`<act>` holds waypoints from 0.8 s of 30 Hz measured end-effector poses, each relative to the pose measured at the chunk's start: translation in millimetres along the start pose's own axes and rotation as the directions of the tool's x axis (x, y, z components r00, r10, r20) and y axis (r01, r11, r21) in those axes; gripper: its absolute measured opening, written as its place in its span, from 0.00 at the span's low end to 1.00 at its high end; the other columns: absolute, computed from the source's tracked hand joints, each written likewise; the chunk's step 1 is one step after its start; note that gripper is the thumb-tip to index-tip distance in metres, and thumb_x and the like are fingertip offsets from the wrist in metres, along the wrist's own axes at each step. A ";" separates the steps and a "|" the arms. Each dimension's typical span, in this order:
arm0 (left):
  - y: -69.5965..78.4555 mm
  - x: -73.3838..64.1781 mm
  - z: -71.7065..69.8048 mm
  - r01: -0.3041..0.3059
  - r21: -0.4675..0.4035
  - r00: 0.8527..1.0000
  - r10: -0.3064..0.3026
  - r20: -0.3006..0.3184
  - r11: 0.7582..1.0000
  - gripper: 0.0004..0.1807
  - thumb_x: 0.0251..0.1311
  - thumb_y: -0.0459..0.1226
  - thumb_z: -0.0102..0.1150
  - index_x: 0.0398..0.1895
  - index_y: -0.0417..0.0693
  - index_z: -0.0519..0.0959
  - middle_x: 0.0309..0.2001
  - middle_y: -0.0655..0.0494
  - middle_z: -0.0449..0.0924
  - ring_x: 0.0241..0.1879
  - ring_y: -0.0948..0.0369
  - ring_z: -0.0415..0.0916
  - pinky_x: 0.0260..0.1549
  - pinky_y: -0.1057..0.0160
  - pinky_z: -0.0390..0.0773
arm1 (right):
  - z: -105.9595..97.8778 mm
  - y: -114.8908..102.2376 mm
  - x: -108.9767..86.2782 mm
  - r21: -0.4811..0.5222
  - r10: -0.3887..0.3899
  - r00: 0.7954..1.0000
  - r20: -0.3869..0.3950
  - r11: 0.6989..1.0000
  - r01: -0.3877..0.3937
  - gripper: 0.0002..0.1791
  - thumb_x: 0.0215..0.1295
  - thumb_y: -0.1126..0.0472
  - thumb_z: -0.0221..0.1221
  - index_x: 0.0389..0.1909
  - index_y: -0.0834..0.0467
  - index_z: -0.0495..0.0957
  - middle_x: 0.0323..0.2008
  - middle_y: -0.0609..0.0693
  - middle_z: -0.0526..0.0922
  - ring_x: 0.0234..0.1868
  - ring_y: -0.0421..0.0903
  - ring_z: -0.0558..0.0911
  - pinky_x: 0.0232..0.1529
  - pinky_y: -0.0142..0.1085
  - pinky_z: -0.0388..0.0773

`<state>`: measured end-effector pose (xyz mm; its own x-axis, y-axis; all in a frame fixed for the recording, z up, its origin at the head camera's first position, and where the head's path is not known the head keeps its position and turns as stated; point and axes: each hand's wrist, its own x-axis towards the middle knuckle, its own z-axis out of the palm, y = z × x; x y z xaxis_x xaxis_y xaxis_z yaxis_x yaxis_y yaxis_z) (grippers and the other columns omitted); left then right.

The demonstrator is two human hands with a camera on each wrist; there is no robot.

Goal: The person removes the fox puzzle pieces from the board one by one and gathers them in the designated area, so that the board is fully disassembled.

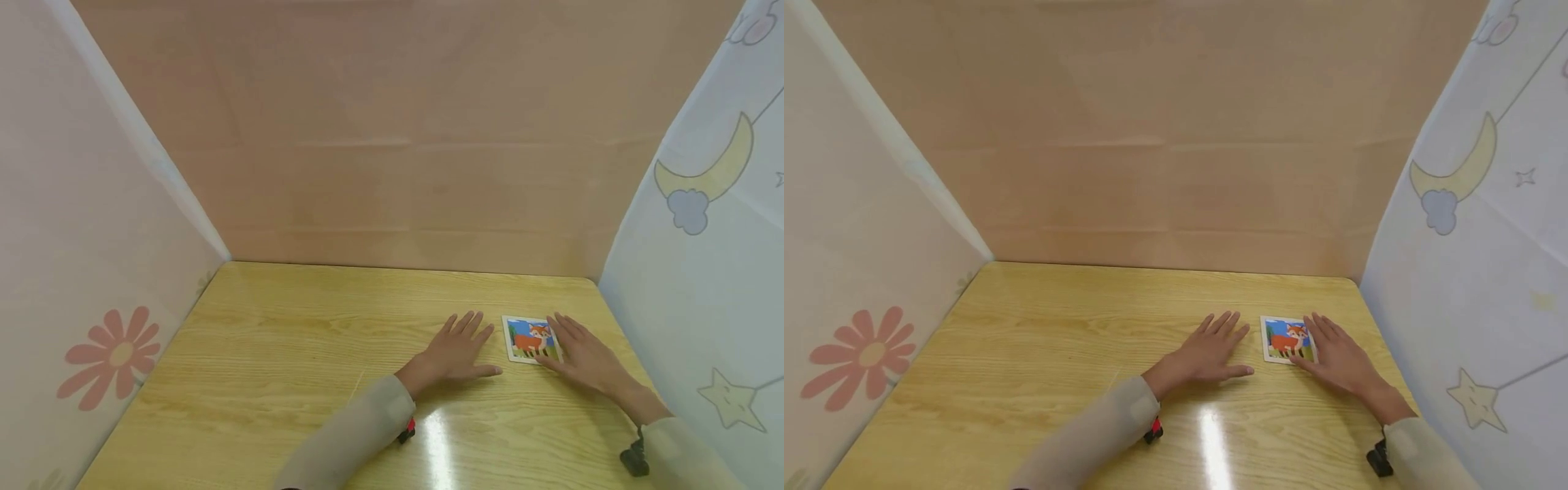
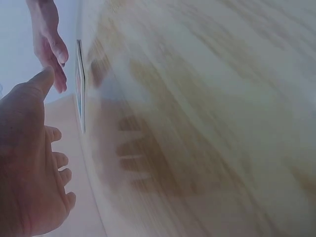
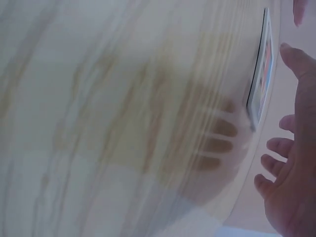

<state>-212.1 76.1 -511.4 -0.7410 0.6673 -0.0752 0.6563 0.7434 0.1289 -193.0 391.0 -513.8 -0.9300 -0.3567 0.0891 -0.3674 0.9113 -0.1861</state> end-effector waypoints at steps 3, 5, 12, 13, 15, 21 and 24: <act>7.0 6.5 2.9 -0.008 0.008 1.000 0.008 0.015 1.000 0.50 0.71 0.75 0.34 0.88 0.63 0.46 0.87 0.56 0.39 0.86 0.57 0.36 0.84 0.51 0.40 | -0.6 6.5 -3.5 0.013 0.006 1.000 0.003 1.000 -0.006 0.54 0.67 0.35 0.67 0.77 0.72 0.62 0.75 0.75 0.63 0.73 0.76 0.65 0.67 0.72 0.67; 11.3 10.0 4.9 -0.015 0.010 1.000 0.015 0.028 1.000 0.50 0.71 0.76 0.33 0.88 0.64 0.46 0.88 0.56 0.39 0.86 0.57 0.35 0.84 0.52 0.40 | -0.4 10.7 -5.8 0.031 0.012 1.000 0.003 0.999 -0.012 0.54 0.66 0.36 0.68 0.77 0.72 0.63 0.76 0.75 0.63 0.73 0.76 0.64 0.67 0.72 0.66; 22.9 15.3 8.9 -0.039 0.012 0.997 0.038 0.061 0.999 0.50 0.71 0.76 0.32 0.88 0.64 0.45 0.88 0.57 0.38 0.86 0.58 0.35 0.83 0.52 0.40 | 3.2 22.3 -9.5 0.098 -0.023 1.000 -0.013 0.995 0.024 0.52 0.65 0.41 0.71 0.76 0.72 0.64 0.75 0.75 0.63 0.73 0.76 0.64 0.64 0.74 0.67; 23.9 15.7 9.5 -0.041 0.014 0.997 0.040 0.063 0.999 0.50 0.71 0.76 0.32 0.88 0.64 0.45 0.88 0.57 0.39 0.86 0.58 0.35 0.83 0.52 0.41 | 4.3 23.9 -10.0 0.106 -0.033 0.999 -0.020 0.994 0.035 0.52 0.65 0.42 0.72 0.76 0.73 0.64 0.75 0.75 0.64 0.73 0.76 0.64 0.63 0.74 0.67; 25.9 16.0 9.7 -0.044 0.028 0.997 0.042 0.064 0.999 0.50 0.71 0.76 0.32 0.88 0.64 0.46 0.87 0.58 0.40 0.86 0.58 0.36 0.83 0.53 0.42 | 4.8 24.9 -10.5 0.128 -0.041 0.999 -0.018 0.991 0.043 0.51 0.64 0.44 0.72 0.76 0.73 0.64 0.75 0.74 0.64 0.73 0.75 0.64 0.63 0.74 0.67; 30.7 18.2 11.1 -0.066 0.084 0.995 0.060 0.074 0.994 0.49 0.71 0.76 0.28 0.88 0.65 0.44 0.87 0.59 0.40 0.86 0.59 0.38 0.83 0.53 0.44 | 6.5 26.2 -11.2 0.133 -0.065 0.997 -0.037 0.989 0.069 0.50 0.64 0.46 0.73 0.76 0.72 0.65 0.75 0.71 0.65 0.73 0.73 0.66 0.65 0.71 0.69; 31.9 19.4 12.3 -0.067 0.113 0.995 0.057 0.087 0.991 0.49 0.71 0.76 0.27 0.88 0.65 0.43 0.87 0.61 0.40 0.86 0.60 0.37 0.83 0.53 0.44 | 5.4 25.5 -10.7 0.128 -0.081 0.996 -0.045 0.988 0.086 0.49 0.64 0.46 0.74 0.75 0.72 0.66 0.75 0.71 0.66 0.72 0.74 0.68 0.64 0.70 0.70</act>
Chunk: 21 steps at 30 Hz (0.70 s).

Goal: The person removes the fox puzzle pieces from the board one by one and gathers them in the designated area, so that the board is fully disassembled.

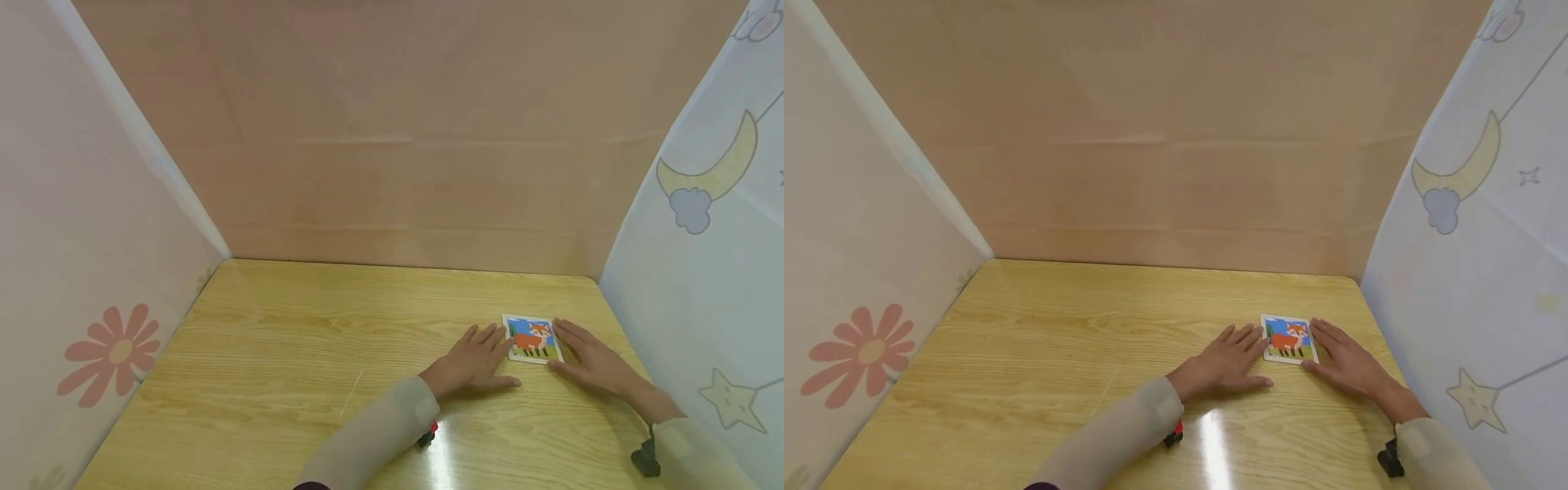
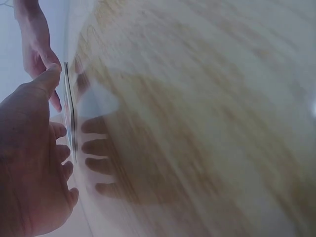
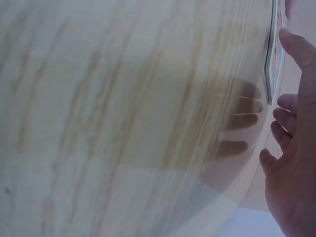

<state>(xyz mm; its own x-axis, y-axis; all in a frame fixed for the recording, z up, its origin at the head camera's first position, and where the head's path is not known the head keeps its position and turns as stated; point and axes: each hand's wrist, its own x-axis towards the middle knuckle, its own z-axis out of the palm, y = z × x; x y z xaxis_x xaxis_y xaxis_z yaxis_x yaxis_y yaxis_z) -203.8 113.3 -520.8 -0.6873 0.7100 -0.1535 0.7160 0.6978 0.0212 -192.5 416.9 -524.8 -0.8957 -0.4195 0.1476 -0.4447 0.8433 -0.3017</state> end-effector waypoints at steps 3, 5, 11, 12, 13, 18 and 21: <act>0.4 0.3 0.8 0.003 0.016 1.000 -0.003 0.010 1.000 0.49 0.71 0.76 0.26 0.88 0.65 0.43 0.87 0.63 0.39 0.86 0.62 0.37 0.83 0.54 0.43 | -0.6 -1.0 0.9 -0.002 -0.010 1.000 0.004 1.000 0.010 0.49 0.64 0.47 0.74 0.75 0.72 0.67 0.74 0.71 0.67 0.71 0.74 0.68 0.61 0.71 0.71; 0.4 0.8 1.8 0.004 0.016 1.000 -0.004 0.016 1.000 0.49 0.71 0.77 0.26 0.88 0.66 0.43 0.87 0.64 0.38 0.86 0.63 0.36 0.83 0.55 0.43 | -0.3 -1.0 1.0 -0.001 -0.013 1.000 0.009 1.000 0.013 0.49 0.64 0.47 0.74 0.75 0.72 0.67 0.74 0.71 0.67 0.71 0.74 0.69 0.60 0.71 0.71; 1.0 1.2 2.9 0.004 0.012 1.000 -0.004 0.031 1.000 0.49 0.71 0.77 0.26 0.88 0.67 0.42 0.87 0.67 0.36 0.85 0.65 0.34 0.83 0.55 0.42 | 0.5 -1.5 -0.4 0.009 -0.021 1.000 0.007 1.000 0.021 0.46 0.65 0.47 0.73 0.74 0.71 0.68 0.74 0.70 0.68 0.71 0.74 0.69 0.61 0.72 0.71; 1.1 1.0 2.5 0.002 0.014 1.000 -0.003 0.030 1.000 0.49 0.71 0.77 0.27 0.88 0.66 0.42 0.87 0.67 0.36 0.85 0.64 0.34 0.83 0.55 0.42 | 0.3 -1.9 -0.4 0.011 -0.021 1.000 0.007 1.000 0.021 0.46 0.65 0.47 0.73 0.74 0.71 0.69 0.74 0.70 0.68 0.71 0.74 0.68 0.62 0.71 0.71; 1.2 0.7 2.1 0.000 0.016 1.000 0.000 0.028 1.000 0.49 0.71 0.77 0.27 0.88 0.66 0.43 0.87 0.66 0.37 0.85 0.64 0.34 0.83 0.55 0.42 | 0.7 -1.7 -0.9 0.008 -0.021 1.000 0.004 1.000 0.021 0.45 0.66 0.47 0.72 0.74 0.70 0.69 0.74 0.69 0.68 0.71 0.74 0.68 0.63 0.70 0.70; 1.3 -1.2 1.0 -0.007 0.022 1.000 0.007 0.023 1.000 0.49 0.71 0.76 0.26 0.88 0.66 0.44 0.87 0.66 0.38 0.85 0.64 0.36 0.83 0.55 0.43 | 2.5 -1.6 -1.3 -0.001 -0.021 1.000 -0.001 1.000 0.021 0.44 0.66 0.46 0.72 0.74 0.69 0.70 0.75 0.68 0.69 0.72 0.73 0.68 0.66 0.68 0.70; 0.1 -2.6 1.8 -0.010 0.027 1.000 0.009 0.028 1.000 0.49 0.71 0.76 0.26 0.88 0.65 0.43 0.87 0.66 0.37 0.85 0.64 0.35 0.83 0.55 0.42 | 3.2 -3.2 -0.8 -0.004 -0.021 1.000 0.004 1.000 0.021 0.45 0.66 0.46 0.72 0.74 0.69 0.70 0.74 0.68 0.69 0.71 0.73 0.69 0.64 0.70 0.71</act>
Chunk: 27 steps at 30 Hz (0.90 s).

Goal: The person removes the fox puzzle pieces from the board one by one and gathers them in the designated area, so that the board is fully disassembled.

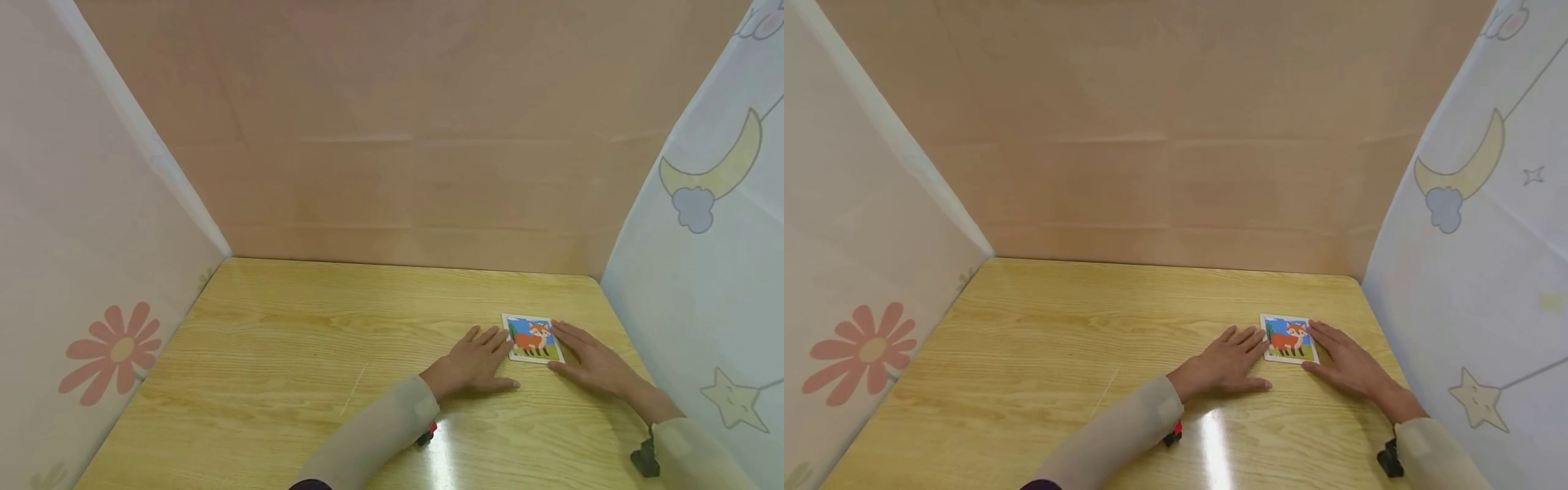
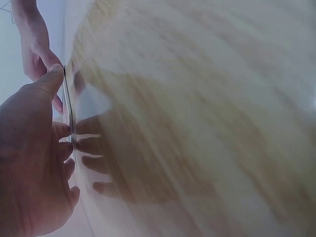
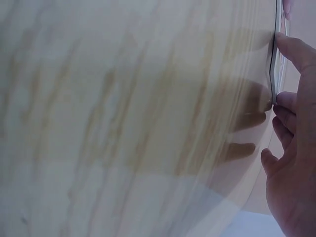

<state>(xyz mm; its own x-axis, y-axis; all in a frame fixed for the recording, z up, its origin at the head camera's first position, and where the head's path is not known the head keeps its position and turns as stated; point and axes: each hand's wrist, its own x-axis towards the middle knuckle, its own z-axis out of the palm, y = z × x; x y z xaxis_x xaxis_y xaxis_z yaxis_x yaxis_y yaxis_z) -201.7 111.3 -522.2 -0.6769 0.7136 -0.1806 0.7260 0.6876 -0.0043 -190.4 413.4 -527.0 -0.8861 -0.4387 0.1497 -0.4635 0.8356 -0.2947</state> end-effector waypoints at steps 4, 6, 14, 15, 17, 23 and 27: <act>-2.0 -3.2 -0.2 -0.006 0.011 1.000 0.006 0.004 1.000 0.49 0.71 0.76 0.25 0.88 0.64 0.44 0.87 0.65 0.37 0.85 0.64 0.35 0.83 0.56 0.41 | 0.1 -4.1 0.1 -0.016 -0.010 1.000 -0.005 1.000 0.010 0.45 0.65 0.45 0.72 0.73 0.70 0.71 0.74 0.69 0.70 0.70 0.74 0.70 0.61 0.70 0.72; -3.5 -5.9 -0.4 -0.009 0.013 1.000 0.009 0.006 1.000 0.49 0.71 0.76 0.26 0.88 0.64 0.44 0.87 0.65 0.38 0.85 0.64 0.35 0.83 0.56 0.41 | 0.8 -7.0 0.0 -0.031 -0.013 1.000 -0.007 0.999 0.012 0.45 0.65 0.44 0.73 0.72 0.69 0.72 0.73 0.68 0.70 0.70 0.73 0.71 0.60 0.70 0.73; -11.2 -20.1 0.8 -0.019 0.014 0.999 0.019 0.026 1.000 0.49 0.72 0.75 0.25 0.88 0.63 0.43 0.87 0.64 0.37 0.86 0.63 0.32 0.84 0.56 0.39 | 4.5 -21.1 2.4 -0.061 -0.032 0.999 -0.018 0.998 0.031 0.44 0.65 0.42 0.72 0.72 0.69 0.73 0.73 0.67 0.72 0.71 0.71 0.71 0.62 0.69 0.73; -12.1 -22.0 0.9 -0.019 0.013 0.999 0.018 0.029 1.000 0.49 0.72 0.75 0.25 0.88 0.63 0.42 0.87 0.64 0.36 0.86 0.63 0.32 0.84 0.56 0.39 | 5.0 -22.8 2.9 -0.065 -0.035 0.999 -0.021 0.997 0.034 0.44 0.65 0.43 0.72 0.71 0.69 0.73 0.73 0.67 0.72 0.70 0.71 0.72 0.62 0.68 0.74; -13.8 -26.0 0.2 -0.018 0.015 0.999 0.017 0.030 1.000 0.49 0.72 0.75 0.25 0.88 0.63 0.42 0.87 0.64 0.36 0.85 0.63 0.32 0.84 0.56 0.39 | 5.6 -26.8 3.6 -0.074 -0.039 0.999 -0.022 0.997 0.037 0.44 0.65 0.43 0.72 0.71 0.69 0.74 0.73 0.67 0.72 0.70 0.71 0.72 0.62 0.68 0.74; -21.0 -39.5 0.1 -0.030 0.026 0.999 0.030 0.024 0.999 0.48 0.74 0.74 0.26 0.88 0.61 0.44 0.87 0.63 0.37 0.86 0.62 0.33 0.84 0.54 0.40 | 7.4 -41.8 6.2 -0.085 -0.034 0.999 -0.017 0.996 0.032 0.44 0.65 0.41 0.71 0.72 0.68 0.74 0.73 0.66 0.72 0.71 0.70 0.72 0.62 0.68 0.76; -28.5 -48.8 2.9 -0.030 -0.003 0.999 0.030 0.029 1.000 0.48 0.74 0.73 0.29 0.88 0.61 0.45 0.87 0.63 0.38 0.86 0.61 0.33 0.84 0.54 0.39 | 13.3 -51.0 9.9 -0.090 -0.042 0.999 -0.021 0.995 0.040 0.45 0.64 0.40 0.72 0.71 0.68 0.74 0.73 0.65 0.72 0.71 0.69 0.73 0.62 0.67 0.77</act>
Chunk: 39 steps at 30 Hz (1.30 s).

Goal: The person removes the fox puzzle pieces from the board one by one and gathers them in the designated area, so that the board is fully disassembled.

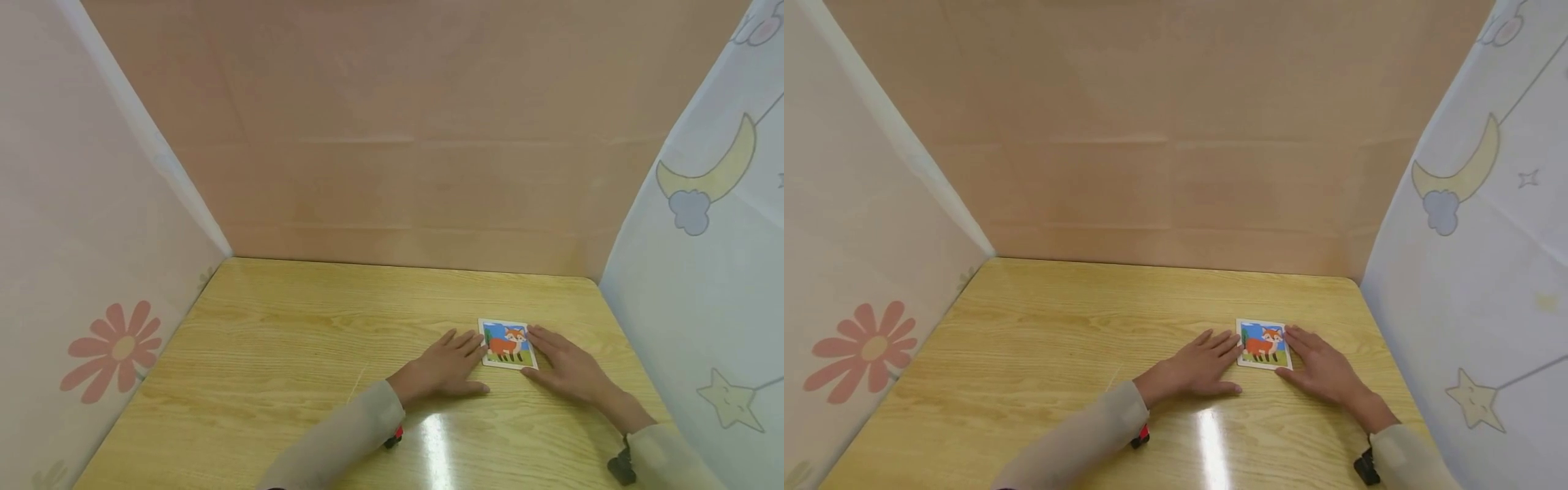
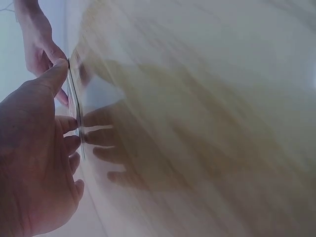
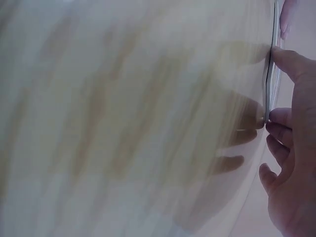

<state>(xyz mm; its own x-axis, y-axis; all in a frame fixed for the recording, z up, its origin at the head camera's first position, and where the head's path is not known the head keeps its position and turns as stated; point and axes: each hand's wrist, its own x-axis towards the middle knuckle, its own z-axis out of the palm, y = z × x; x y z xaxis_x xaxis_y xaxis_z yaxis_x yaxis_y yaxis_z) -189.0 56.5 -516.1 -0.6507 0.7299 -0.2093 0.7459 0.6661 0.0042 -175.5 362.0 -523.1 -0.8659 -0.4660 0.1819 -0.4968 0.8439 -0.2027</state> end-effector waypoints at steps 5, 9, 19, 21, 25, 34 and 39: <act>-10.3 -7.8 6.4 -0.014 -0.032 1.000 0.014 -0.004 0.999 0.48 0.74 0.73 0.29 0.88 0.60 0.44 0.87 0.61 0.38 0.86 0.61 0.33 0.84 0.54 0.38 | 8.4 -8.9 5.1 -0.019 0.001 1.000 -0.010 1.000 -0.001 0.46 0.64 0.39 0.72 0.71 0.68 0.75 0.73 0.65 0.73 0.71 0.67 0.74 0.60 0.65 0.79; -18.0 -15.4 8.5 -0.019 -0.047 1.000 0.019 -0.006 0.999 0.48 0.75 0.73 0.28 0.88 0.58 0.44 0.87 0.60 0.38 0.86 0.60 0.34 0.84 0.53 0.39 | 12.0 -16.9 11.1 -0.014 -0.003 1.000 -0.013 1.000 0.003 0.45 0.65 0.39 0.70 0.72 0.67 0.74 0.73 0.64 0.73 0.72 0.67 0.74 0.62 0.64 0.78; -34.8 -37.2 10.7 -0.023 -0.012 0.999 0.023 -0.032 1.000 0.47 0.76 0.71 0.33 0.88 0.55 0.50 0.87 0.56 0.43 0.86 0.59 0.40 0.83 0.52 0.44 | 20.7 -39.7 25.4 0.000 0.007 1.000 0.010 1.000 -0.007 0.47 0.68 0.37 0.67 0.74 0.69 0.71 0.75 0.65 0.71 0.73 0.66 0.72 0.65 0.63 0.77; -40.0 -43.0 11.9 -0.025 -0.010 0.999 0.025 -0.035 1.000 0.47 0.76 0.71 0.34 0.88 0.55 0.50 0.87 0.56 0.43 0.86 0.59 0.41 0.83 0.52 0.45 | 23.1 -45.5 29.2 0.006 0.000 1.000 0.006 1.000 -0.001 0.47 0.68 0.37 0.68 0.73 0.69 0.71 0.75 0.65 0.71 0.73 0.66 0.72 0.65 0.63 0.77; -49.7 -55.0 13.5 -0.028 -0.029 0.999 0.027 -0.037 0.999 0.47 0.77 0.70 0.36 0.87 0.54 0.51 0.87 0.54 0.44 0.85 0.58 0.41 0.83 0.52 0.45 | 27.1 -56.5 36.5 0.006 -0.023 1.000 -0.011 1.000 0.023 0.46 0.67 0.38 0.69 0.72 0.69 0.73 0.74 0.65 0.72 0.73 0.65 0.73 0.63 0.61 0.79; -63.3 -75.8 16.6 -0.034 -0.060 0.999 0.033 -0.026 0.998 0.47 0.77 0.69 0.38 0.88 0.53 0.49 0.87 0.54 0.43 0.86 0.58 0.40 0.83 0.52 0.45 | 31.8 -76.1 47.6 -0.006 -0.047 0.999 -0.013 0.999 0.047 0.46 0.66 0.38 0.69 0.71 0.69 0.74 0.73 0.64 0.73 0.72 0.63 0.75 0.64 0.59 0.80; -70.2 -86.0 19.8 -0.031 -0.062 0.999 0.029 -0.021 0.998 0.47 0.77 0.69 0.38 0.88 0.54 0.49 0.87 0.55 0.43 0.85 0.58 0.41 0.83 0.52 0.46 | 32.4 -87.0 52.7 -0.009 -0.066 0.998 -0.005 0.998 0.066 0.45 0.65 0.38 0.70 0.70 0.69 0.75 0.72 0.65 0.75 0.71 0.63 0.76 0.62 0.58 0.81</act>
<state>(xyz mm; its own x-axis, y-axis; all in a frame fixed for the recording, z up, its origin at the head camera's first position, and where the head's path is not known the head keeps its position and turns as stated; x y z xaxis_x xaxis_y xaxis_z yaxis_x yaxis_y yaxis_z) -182.7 -56.0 -517.8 -0.6314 0.7521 -0.1889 0.7551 0.6517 0.0711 -179.8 255.4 -527.1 -0.8308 -0.5194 0.2000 -0.5523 0.8136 -0.1818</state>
